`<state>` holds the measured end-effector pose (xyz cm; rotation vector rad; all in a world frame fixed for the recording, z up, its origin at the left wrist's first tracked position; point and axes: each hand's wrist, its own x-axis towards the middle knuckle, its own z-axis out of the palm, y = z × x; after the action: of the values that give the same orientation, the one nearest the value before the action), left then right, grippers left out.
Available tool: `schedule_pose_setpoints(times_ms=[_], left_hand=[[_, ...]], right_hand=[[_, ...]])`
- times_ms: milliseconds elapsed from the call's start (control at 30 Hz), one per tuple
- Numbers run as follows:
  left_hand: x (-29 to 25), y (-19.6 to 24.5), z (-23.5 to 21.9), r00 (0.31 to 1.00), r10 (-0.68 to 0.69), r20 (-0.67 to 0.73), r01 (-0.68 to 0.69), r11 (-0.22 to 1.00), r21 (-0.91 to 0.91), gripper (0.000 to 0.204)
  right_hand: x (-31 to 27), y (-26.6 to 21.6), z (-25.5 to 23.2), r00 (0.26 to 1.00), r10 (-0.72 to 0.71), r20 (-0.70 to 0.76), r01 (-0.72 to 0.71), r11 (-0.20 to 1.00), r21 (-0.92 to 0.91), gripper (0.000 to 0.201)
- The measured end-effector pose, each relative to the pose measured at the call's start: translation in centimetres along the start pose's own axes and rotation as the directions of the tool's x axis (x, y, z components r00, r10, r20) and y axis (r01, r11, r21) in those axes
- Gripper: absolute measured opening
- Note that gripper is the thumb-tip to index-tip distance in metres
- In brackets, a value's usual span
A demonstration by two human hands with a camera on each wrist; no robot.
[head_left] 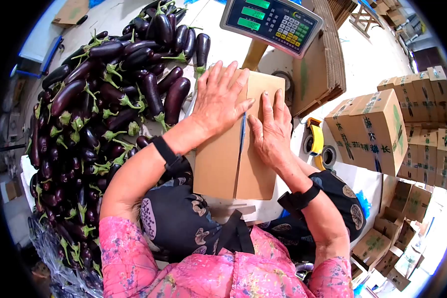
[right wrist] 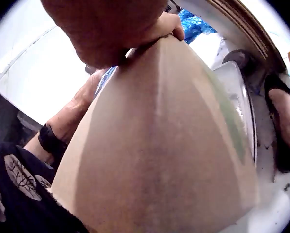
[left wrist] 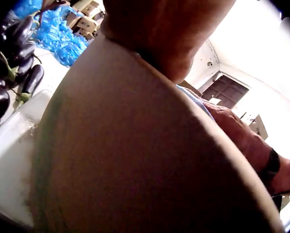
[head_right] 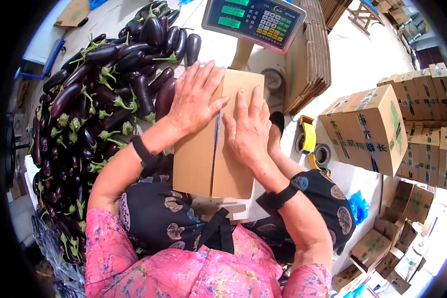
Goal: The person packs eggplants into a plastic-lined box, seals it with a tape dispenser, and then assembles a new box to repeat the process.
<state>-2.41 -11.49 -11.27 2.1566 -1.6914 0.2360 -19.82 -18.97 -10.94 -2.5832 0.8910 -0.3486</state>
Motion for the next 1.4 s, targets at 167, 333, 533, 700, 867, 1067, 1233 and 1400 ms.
schedule_pose_setpoints(times_ms=[167,333,533,700,867,1067,1233,1400], left_hand=[[0.1,-0.4,1.0,0.996,0.083,-0.017,-0.083,0.997,0.002,0.062],[0.3,-1.4,0.5,0.997,-0.001,-0.081,-0.017,0.975,-0.222,0.061],[0.5,-3.1,0.2,0.987,-0.040,-0.154,-0.040,0.873,-0.486,0.060],[2.0,-3.5,-2.2,0.978,-0.207,-0.029,0.109,0.625,-0.773,0.054],[2.9,-2.6,-5.2,0.964,0.007,-0.268,-0.103,0.933,-0.346,0.055],[1.1,2.4,-9.0,0.857,0.302,0.417,-0.420,0.879,0.227,0.016],[1.6,6.0,-8.7,0.531,0.446,0.720,-0.571,0.817,-0.085,0.016],[0.1,5.5,-8.3,0.691,0.348,0.634,-0.312,0.934,-0.173,0.024]], right_hand=[[0.4,1.0,0.3,1.000,-0.009,0.013,0.007,0.996,0.094,0.069],[0.8,0.7,-1.7,0.984,0.081,0.162,-0.130,0.938,0.322,0.086],[0.7,-1.0,-1.6,0.990,0.067,0.126,-0.089,0.980,0.176,0.092],[0.3,-1.3,-2.7,0.971,0.114,0.209,-0.146,0.979,0.141,0.092],[0.6,0.1,-5.6,0.948,0.027,0.316,-0.214,0.789,0.575,0.106],[-0.3,1.9,-5.1,0.948,0.044,0.316,-0.267,0.652,0.710,0.104],[-1.3,2.1,-3.9,0.983,0.002,0.185,-0.123,0.756,0.643,0.096],[-2.3,3.3,-2.1,0.994,-0.037,0.101,-0.032,0.796,0.605,0.082]])
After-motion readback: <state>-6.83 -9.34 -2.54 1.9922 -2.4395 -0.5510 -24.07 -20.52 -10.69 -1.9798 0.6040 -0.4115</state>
